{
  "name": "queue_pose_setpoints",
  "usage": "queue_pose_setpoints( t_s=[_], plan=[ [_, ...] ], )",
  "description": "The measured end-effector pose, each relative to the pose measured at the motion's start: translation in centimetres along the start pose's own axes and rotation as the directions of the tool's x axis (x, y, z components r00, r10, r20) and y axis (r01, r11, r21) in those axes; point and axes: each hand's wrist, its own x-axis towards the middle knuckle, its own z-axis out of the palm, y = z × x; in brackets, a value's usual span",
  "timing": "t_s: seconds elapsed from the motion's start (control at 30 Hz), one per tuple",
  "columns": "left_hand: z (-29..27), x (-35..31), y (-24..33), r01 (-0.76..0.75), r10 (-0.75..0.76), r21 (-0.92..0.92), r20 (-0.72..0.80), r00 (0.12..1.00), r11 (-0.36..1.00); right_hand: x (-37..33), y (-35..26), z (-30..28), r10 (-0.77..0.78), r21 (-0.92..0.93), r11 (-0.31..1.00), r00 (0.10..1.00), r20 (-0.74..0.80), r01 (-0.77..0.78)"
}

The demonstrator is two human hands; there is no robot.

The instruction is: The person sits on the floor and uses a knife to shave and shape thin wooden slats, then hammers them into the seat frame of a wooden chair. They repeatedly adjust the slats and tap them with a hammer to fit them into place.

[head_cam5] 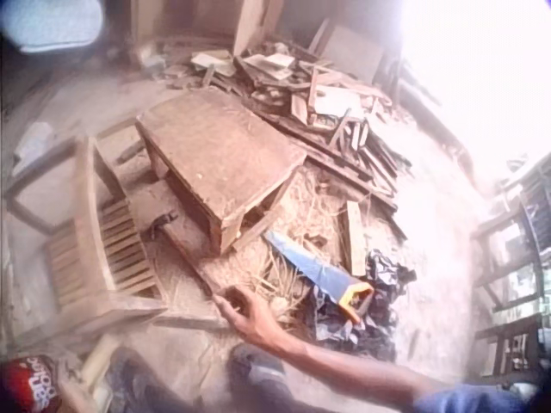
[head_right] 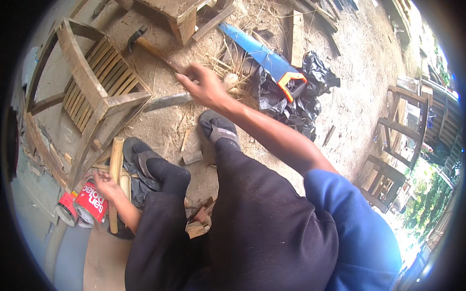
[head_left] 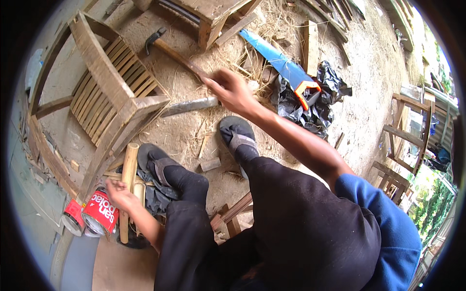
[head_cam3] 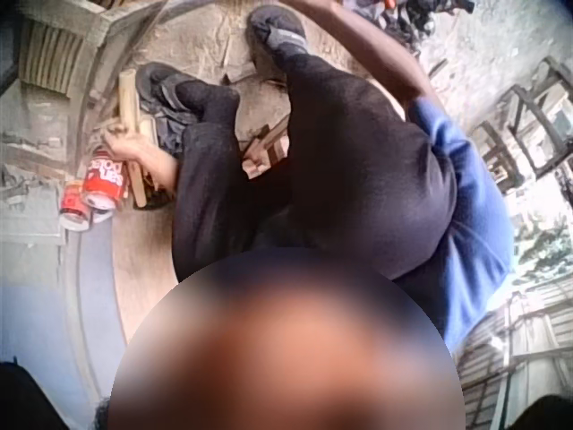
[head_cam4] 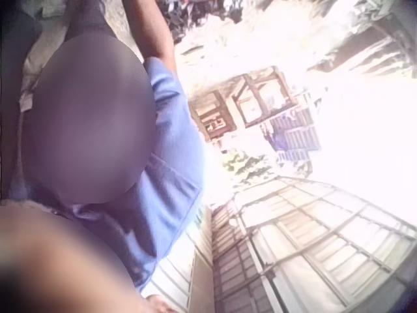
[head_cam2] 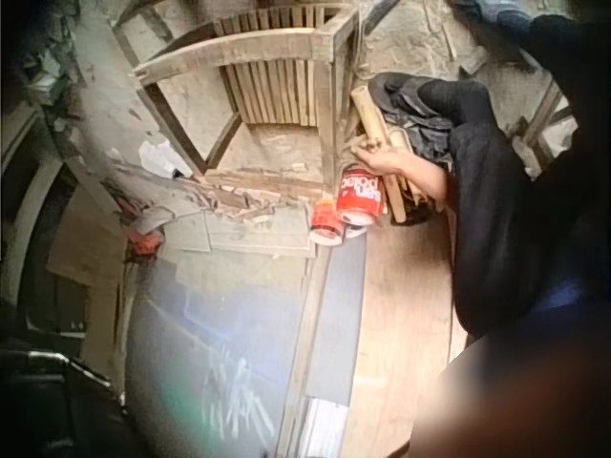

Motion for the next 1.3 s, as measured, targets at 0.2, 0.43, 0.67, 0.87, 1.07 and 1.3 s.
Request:
queue_pose_setpoints(
  t_s=[0.2, 0.43, 0.67, 0.87, 1.07, 1.3],
  plan=[
    [11.7, -13.5, 0.8, -0.006, -0.215, 0.290, 0.723, 0.656, 0.957, -8.0, 9.6, -8.9, 0.087, -0.093, 0.985, 0.892, -0.443, -0.142],
    [19.3, -17.5, 2.2, -0.274, -0.309, 0.355, 0.930, 0.196, 0.894, -8.8, 19.0, -14.2, 0.141, -0.319, 0.850, 0.765, -0.629, -0.419],
    [21.2, -18.6, 2.5, -0.209, -0.250, 0.306, 0.934, 0.255, 0.929, -8.1, 19.8, -13.7, -0.035, -0.557, 0.766, 0.844, -0.536, -0.322],
    [19.7, -16.8, 2.0, -0.176, -0.327, 0.390, 0.895, 0.304, 0.904, -8.5, 19.4, -14.6, -0.113, -0.625, 0.766, 0.926, -0.359, -0.149],
    [17.9, -14.6, 1.4, -0.122, -0.306, 0.394, 0.843, 0.442, 0.911, -8.8, 17.2, -14.4, 0.047, -0.345, 0.866, 0.746, -0.665, -0.363],
    [15.4, -10.3, -1.8, -0.457, 0.233, 0.260, 0.593, 0.771, 0.851, -4.9, 5.6, -11.9, -0.014, 0.083, 0.995, 0.899, -0.439, 0.056]
  ],
)
